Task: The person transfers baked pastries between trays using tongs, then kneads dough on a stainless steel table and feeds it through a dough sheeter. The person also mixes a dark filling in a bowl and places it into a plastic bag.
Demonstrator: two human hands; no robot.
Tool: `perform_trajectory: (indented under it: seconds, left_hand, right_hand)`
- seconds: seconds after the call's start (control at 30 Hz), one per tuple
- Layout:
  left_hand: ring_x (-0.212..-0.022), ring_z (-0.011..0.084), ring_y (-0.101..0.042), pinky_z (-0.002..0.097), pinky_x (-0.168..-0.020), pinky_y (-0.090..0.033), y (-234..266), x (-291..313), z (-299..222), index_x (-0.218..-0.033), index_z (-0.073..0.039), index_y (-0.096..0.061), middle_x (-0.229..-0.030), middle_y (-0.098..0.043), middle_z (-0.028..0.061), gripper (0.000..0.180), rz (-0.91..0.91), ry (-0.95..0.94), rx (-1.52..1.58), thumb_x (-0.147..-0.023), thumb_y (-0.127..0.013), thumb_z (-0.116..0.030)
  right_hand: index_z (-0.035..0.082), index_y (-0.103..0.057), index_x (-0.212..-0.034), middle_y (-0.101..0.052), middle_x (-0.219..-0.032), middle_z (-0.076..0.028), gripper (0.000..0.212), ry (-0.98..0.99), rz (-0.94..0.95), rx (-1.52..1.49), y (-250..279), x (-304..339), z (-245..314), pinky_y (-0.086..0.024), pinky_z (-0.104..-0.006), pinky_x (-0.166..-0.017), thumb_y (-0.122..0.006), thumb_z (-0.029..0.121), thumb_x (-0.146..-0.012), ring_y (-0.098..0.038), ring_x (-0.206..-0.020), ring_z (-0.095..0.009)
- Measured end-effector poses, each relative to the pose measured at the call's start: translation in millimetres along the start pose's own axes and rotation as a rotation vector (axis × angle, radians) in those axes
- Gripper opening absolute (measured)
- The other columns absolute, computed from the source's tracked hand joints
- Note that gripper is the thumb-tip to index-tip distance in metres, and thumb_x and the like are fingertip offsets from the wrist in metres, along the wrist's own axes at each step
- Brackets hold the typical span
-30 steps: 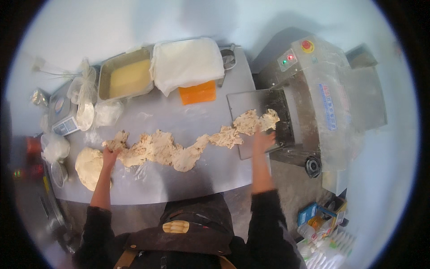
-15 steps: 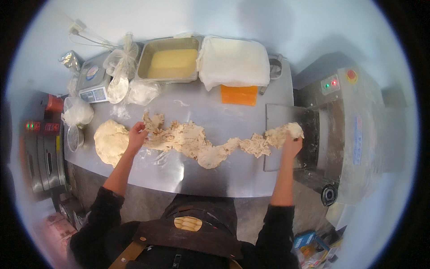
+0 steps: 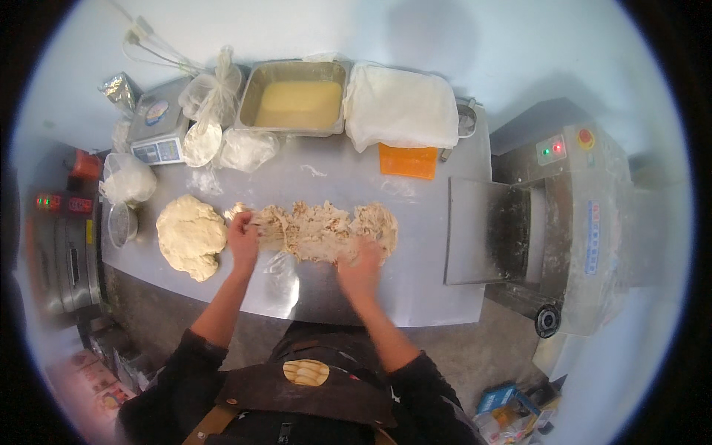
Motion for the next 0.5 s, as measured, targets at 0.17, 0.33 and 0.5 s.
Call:
perform_trajectory:
  seconds: [0.17,0.33,0.5]
  left_hand:
    - [-0.105,0.0391,-0.07,0.0447,-0.091,-0.058,-86,53,-5,-0.119,-0.003,-0.071,-0.118,-0.072,0.0162,0.031,0.549,-0.371,-0.536,-0.089,-0.067,-0.007]
    - [-0.117,0.0392,-0.067,0.0509,-0.097,-0.056,-92,76,-14,-0.131,-0.006,-0.068,-0.14,-0.063,0.0172,0.042,0.835,-0.336,-0.758,-0.091,-0.068,-0.019]
    - [-0.127,0.0407,-0.061,0.0503,-0.104,-0.052,-43,61,-4,-0.142,-0.006,-0.061,-0.145,-0.058,0.02,0.058,0.536,-0.433,-0.693,-0.087,-0.075,-0.02]
  right_hand:
    - [-0.003,-0.059,-0.142,-0.064,-0.134,-0.024,0.069,-0.245,-0.144,-0.032,33,-92,-83,-0.053,-0.0445,-0.101,-0.085,0.031,-0.088,-0.064,-0.118,-0.033]
    - [-0.004,-0.07,-0.118,-0.072,-0.101,-0.011,0.042,-0.369,0.084,-0.419,20,-91,-75,-0.056,-0.0387,-0.081,-0.081,0.027,-0.092,-0.069,-0.09,-0.024]
    - [-0.003,-0.073,-0.102,-0.074,-0.091,-0.016,0.027,-0.047,-0.114,-0.201,24,-37,4,-0.053,-0.0412,-0.074,-0.075,0.023,-0.094,-0.068,-0.081,-0.032]
Point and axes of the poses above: each hand's wrist, its own x-axis away from the middle knuckle, its own y-axis out of the back of the hand, z = x × y, the point moved 1 cm from there along -x, towards the middle knuckle
